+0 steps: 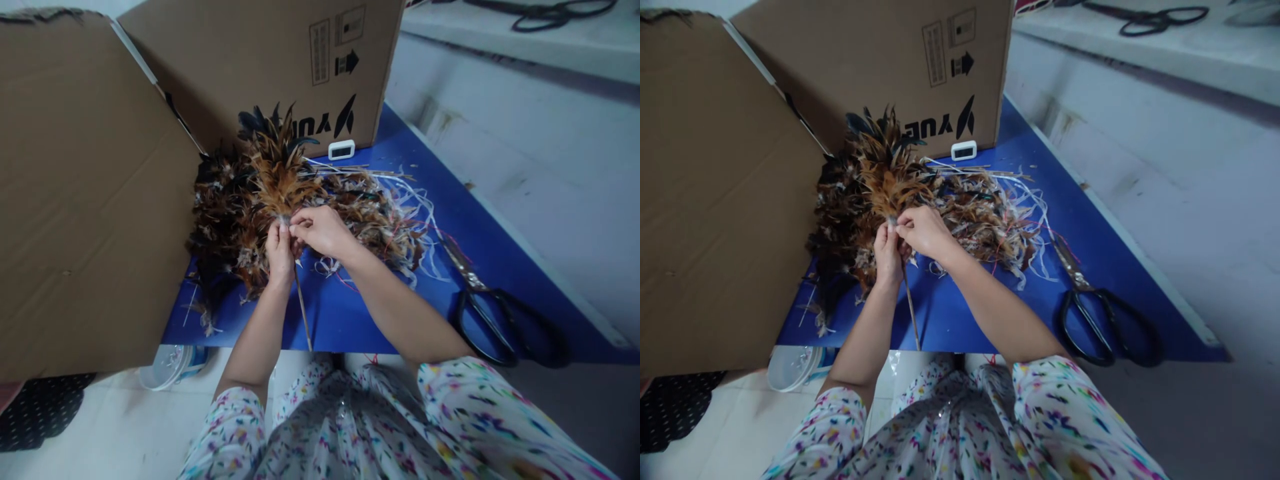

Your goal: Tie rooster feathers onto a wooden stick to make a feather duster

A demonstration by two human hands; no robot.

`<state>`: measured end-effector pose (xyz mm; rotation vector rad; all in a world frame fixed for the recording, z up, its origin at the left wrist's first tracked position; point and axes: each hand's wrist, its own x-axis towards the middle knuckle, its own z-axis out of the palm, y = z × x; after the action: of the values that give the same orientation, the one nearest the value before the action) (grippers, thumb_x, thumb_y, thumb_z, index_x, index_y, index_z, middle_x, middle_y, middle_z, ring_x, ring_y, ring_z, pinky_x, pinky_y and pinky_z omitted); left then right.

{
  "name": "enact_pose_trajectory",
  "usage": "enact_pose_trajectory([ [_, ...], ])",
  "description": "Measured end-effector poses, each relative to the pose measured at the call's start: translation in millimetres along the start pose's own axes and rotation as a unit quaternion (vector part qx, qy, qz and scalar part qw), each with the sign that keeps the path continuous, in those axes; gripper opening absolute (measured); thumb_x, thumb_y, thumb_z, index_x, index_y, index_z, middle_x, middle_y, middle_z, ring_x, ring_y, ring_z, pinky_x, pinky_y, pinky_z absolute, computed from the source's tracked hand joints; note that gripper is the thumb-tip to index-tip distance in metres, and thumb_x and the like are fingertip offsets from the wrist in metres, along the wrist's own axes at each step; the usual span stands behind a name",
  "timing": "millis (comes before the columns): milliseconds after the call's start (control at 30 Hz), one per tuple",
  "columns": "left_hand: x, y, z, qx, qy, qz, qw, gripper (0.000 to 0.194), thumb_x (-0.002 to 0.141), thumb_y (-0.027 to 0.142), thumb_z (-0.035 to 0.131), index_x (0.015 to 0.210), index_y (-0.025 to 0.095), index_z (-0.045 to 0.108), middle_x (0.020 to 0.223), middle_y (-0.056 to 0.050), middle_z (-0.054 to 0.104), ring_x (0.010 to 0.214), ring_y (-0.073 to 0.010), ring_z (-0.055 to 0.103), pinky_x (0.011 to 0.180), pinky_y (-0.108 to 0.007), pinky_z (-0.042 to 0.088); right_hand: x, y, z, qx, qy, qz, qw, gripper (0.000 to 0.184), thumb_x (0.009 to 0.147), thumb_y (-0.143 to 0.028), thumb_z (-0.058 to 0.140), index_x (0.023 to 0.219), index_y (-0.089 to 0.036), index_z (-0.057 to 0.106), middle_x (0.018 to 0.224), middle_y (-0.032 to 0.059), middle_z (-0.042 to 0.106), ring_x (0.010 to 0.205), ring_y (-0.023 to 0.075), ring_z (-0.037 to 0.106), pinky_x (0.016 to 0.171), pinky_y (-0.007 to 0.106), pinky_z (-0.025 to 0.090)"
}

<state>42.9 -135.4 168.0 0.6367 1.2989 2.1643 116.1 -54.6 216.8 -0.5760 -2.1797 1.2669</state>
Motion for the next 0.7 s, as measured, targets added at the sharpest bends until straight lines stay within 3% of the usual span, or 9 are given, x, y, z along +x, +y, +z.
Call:
enact_pose_trajectory([
  [133,3,4,-2.0,-0.014,0.011,0.01,1.0,0.037,0.078,0.052,0.069,0.083,0.019,0.052,0.05,0.01,0.044,0.034,-0.0017,0.029,0.035,-0.016,0.021,4,7,-12,0.073,-0.003,0.009,0.997,0.009,0.075,-0.014,0.065,0.08,-0.015,0.072,0.065,0.0012,0.07,0.057,0.0112,0.065,0.056,0.021,0.05],
  [267,8,13,-5.9,-0.04,0.054,0.026,0.997,0.03,0.084,0.044,0.065,0.083,0.018,0.051,0.067,0.003,0.062,0.036,0.0002,0.032,0.036,-0.016,0.021,10,12,-35,0.105,0.056,0.046,0.992,0.005,0.075,-0.011,0.065,0.077,-0.013,0.069,0.065,0.0031,0.069,0.053,0.0089,0.061,0.052,0.019,0.048],
  [367,11,21,-10.3,-0.068,0.07,0.054,0.994,0.025,0.088,0.039,0.063,0.081,0.017,0.051,0.07,0.001,0.064,0.038,0.0003,0.033,0.036,-0.016,0.021,15,22,-44,0.099,0.091,0.056,0.989,0.006,0.075,-0.01,0.064,0.079,-0.012,0.069,0.066,0.0035,0.069,0.054,0.0098,0.061,0.055,0.021,0.05],
  [433,12,25,-12.4,-0.077,0.075,0.073,0.992,0.025,0.089,0.037,0.062,0.079,0.017,0.051,0.07,0.001,0.063,0.038,0.0005,0.034,0.037,-0.016,0.021,20,33,-42,0.058,0.099,0.043,0.992,0.01,0.075,-0.01,0.063,0.081,-0.013,0.07,0.067,0.0031,0.069,0.057,0.0117,0.063,0.06,0.024,0.052],
  [533,11,29,-13.7,-0.08,0.073,0.093,0.99,0.026,0.089,0.037,0.061,0.078,0.017,0.05,0.07,0.002,0.063,0.038,0.0005,0.034,0.036,-0.016,0.021,32,46,-28,-0.084,0.082,0.007,0.993,0.015,0.075,-0.013,0.063,0.086,-0.015,0.074,0.076,0.0044,0.072,0.075,0.0183,0.068,0.078,0.032,0.054],
  [600,11,29,-13.9,-0.081,0.072,0.101,0.989,0.026,0.09,0.037,0.06,0.078,0.017,0.05,0.07,0.002,0.063,0.038,0.0005,0.033,0.036,-0.016,0.021,45,51,-15,-0.189,0.048,-0.002,0.981,0.022,0.078,-0.013,0.061,0.093,-0.016,0.076,0.088,0.0068,0.074,0.091,0.0234,0.069,0.09,0.036,0.051],
  [700,12,29,-14.9,-0.081,0.078,0.106,0.988,0.027,0.089,0.038,0.061,0.077,0.017,0.049,0.07,0.002,0.062,0.038,0.0004,0.033,0.036,-0.016,0.021,67,58,4,-0.294,-0.017,0.009,0.955,0.031,0.081,-0.014,0.056,0.106,-0.016,0.074,0.104,0.0109,0.073,0.105,0.0282,0.066,0.093,0.036,0.048],
])
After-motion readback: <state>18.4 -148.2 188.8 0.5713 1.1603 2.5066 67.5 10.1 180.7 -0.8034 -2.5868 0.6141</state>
